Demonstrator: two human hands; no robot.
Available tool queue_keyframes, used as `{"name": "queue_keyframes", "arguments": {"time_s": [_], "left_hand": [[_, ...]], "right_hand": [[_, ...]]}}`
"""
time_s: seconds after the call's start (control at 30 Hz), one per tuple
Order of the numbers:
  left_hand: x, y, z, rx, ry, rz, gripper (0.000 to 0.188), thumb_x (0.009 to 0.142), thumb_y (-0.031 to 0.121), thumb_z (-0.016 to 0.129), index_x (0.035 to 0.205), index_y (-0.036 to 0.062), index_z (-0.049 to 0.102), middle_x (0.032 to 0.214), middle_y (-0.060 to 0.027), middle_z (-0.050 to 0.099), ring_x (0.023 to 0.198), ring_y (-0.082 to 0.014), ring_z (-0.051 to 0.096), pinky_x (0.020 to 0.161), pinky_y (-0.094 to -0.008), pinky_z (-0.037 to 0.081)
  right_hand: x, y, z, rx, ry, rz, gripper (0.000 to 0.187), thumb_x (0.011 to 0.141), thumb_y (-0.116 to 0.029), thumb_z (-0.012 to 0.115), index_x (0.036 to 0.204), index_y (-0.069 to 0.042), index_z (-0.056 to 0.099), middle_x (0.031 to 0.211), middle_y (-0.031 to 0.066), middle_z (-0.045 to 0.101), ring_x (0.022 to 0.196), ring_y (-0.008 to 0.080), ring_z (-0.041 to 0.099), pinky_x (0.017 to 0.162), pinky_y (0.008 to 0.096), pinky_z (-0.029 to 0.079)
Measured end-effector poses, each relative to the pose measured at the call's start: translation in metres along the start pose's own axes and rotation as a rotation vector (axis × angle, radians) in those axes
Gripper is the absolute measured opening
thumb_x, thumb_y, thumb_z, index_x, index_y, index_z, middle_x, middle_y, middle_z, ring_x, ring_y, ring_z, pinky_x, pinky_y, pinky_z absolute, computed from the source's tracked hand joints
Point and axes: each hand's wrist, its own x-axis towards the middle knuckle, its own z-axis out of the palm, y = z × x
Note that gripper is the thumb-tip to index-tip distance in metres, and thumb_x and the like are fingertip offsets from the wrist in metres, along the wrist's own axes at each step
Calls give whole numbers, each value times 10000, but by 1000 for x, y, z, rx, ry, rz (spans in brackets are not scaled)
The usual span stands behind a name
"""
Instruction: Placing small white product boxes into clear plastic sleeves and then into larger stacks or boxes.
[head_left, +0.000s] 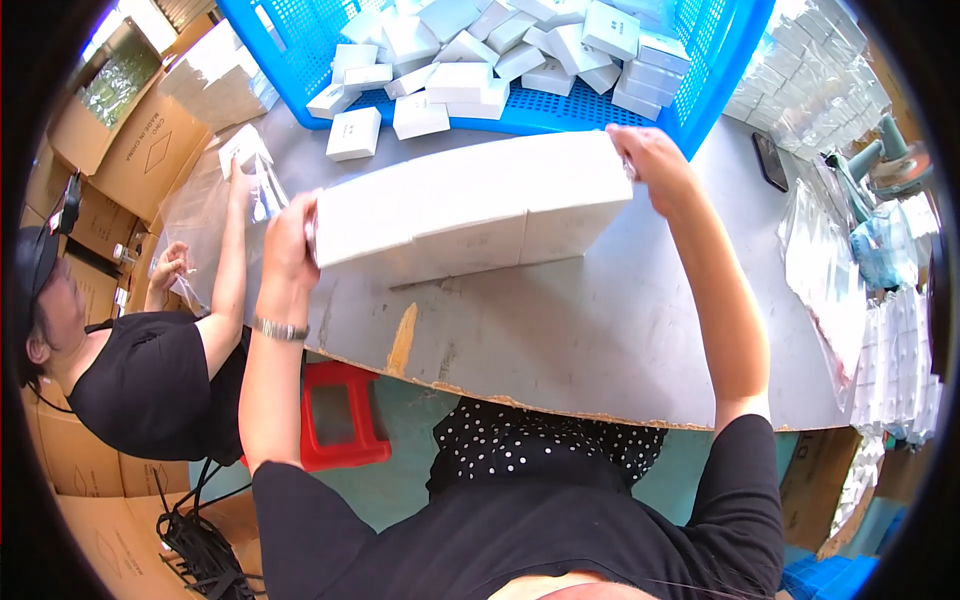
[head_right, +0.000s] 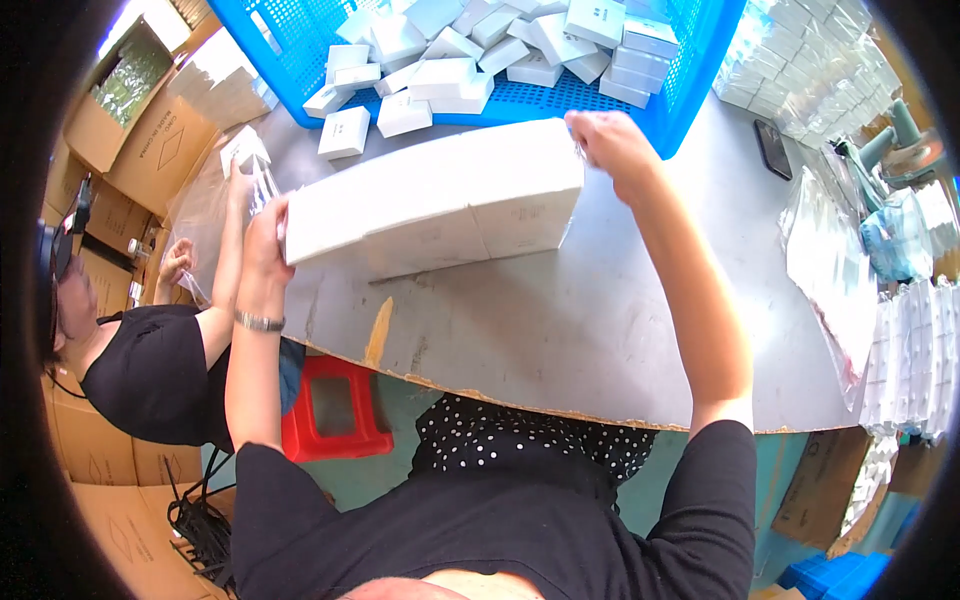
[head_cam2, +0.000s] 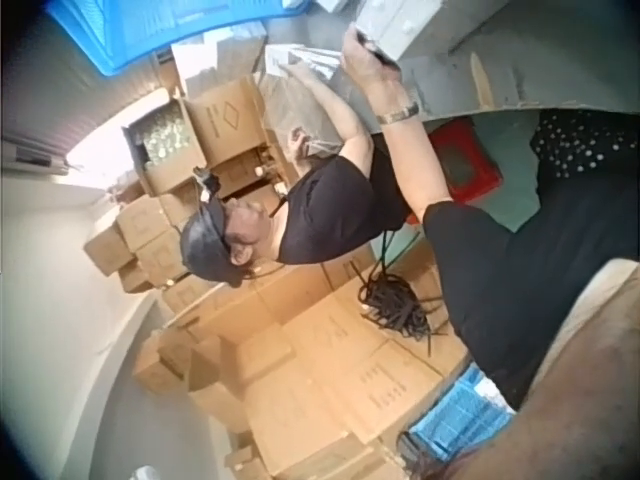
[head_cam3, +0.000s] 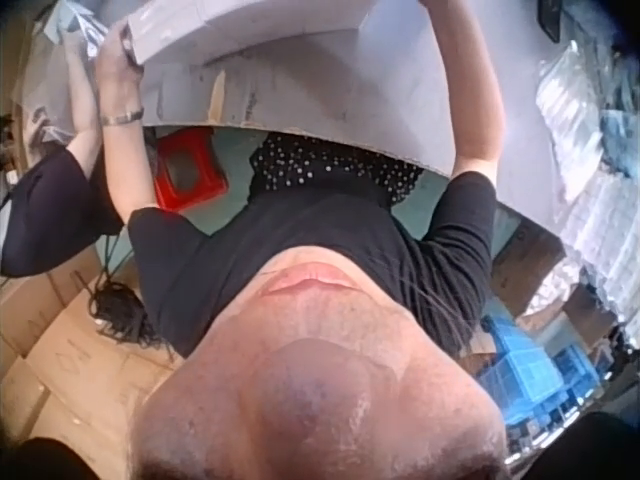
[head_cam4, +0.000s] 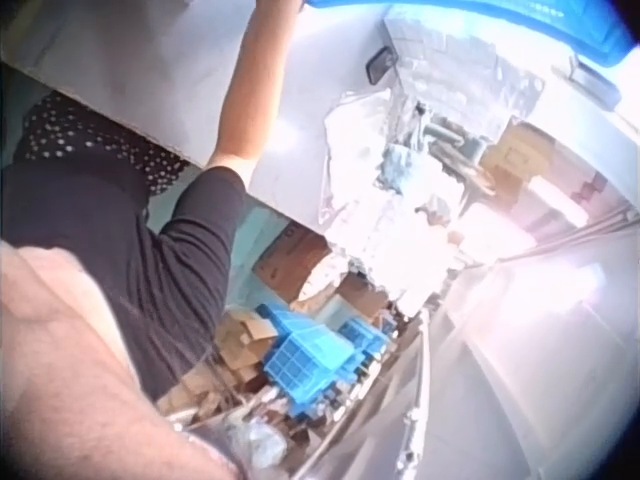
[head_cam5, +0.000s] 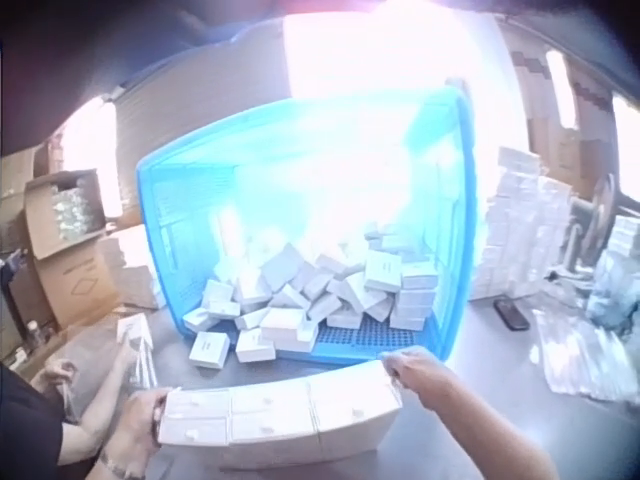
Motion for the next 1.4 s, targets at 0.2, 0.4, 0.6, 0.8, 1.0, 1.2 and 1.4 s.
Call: {"name": "queue_keyframes", "arguments": {"time_s": [0.2,0.4,0.6,0.8,1.0,1.2,1.4], "left_hand": [[-114,-36,-27,11,10,-130,164,839,80,504,699,73,590,699,-19,581,644,-102,556,597,-282,480],[-173,-115,-67,321,106,-216,135,914,175,522,903,70,605,846,-34,603,766,-149,580,668,-307,467],[-160,-112,-18,169,-8,-110,466,1024,307,490,1328,-45,521,1338,-163,551,1193,-272,525,1039,-383,382],[-189,-79,43,343,-192,13,589,966,364,571,1401,-22,477,1450,-220,453,1348,-337,408,1141,-444,276],[-162,-83,167,-126,-798,242,627,963,281,420,1492,-37,308,1503,-146,383,1386,-246,370,1128,-396,313],[-163,-151,308,703,-1004,456,594,987,242,498,1504,13,318,1558,-229,293,1447,-339,278,1173,-425,242],[-178,-207,378,1295,-1071,878,741,944,481,498,1494,13,336,1532,-316,271,1463,-421,195,1188,-540,117]], "right_hand": [[-138,26,-37,34,-322,78,237,929,-253,613,928,-46,728,690,17,663,587,104,617,585,290,503],[-208,82,-19,-380,-259,42,430,972,-417,512,969,-40,718,783,120,702,753,282,672,751,395,539],[-188,118,10,-412,-194,-262,634,972,-478,486,1414,-25,445,1378,238,507,1336,407,384,1133,446,292],[-230,100,5,86,-80,-307,778,892,-326,633,1519,-36,273,1545,203,322,1418,351,318,1176,429,225],[-294,112,-108,803,259,-199,808,793,-342,639,1468,-6,350,1382,157,515,1270,268,505,1043,409,414],[-297,97,-249,1074,864,-187,611,819,-389,571,1341,-80,501,1282,132,592,1130,321,591,952,498,487],[-167,19,-444,648,1226,-668,530,888,-425,586,1265,-66,484,1180,136,606,1103,326,605,892,522,526]]}}
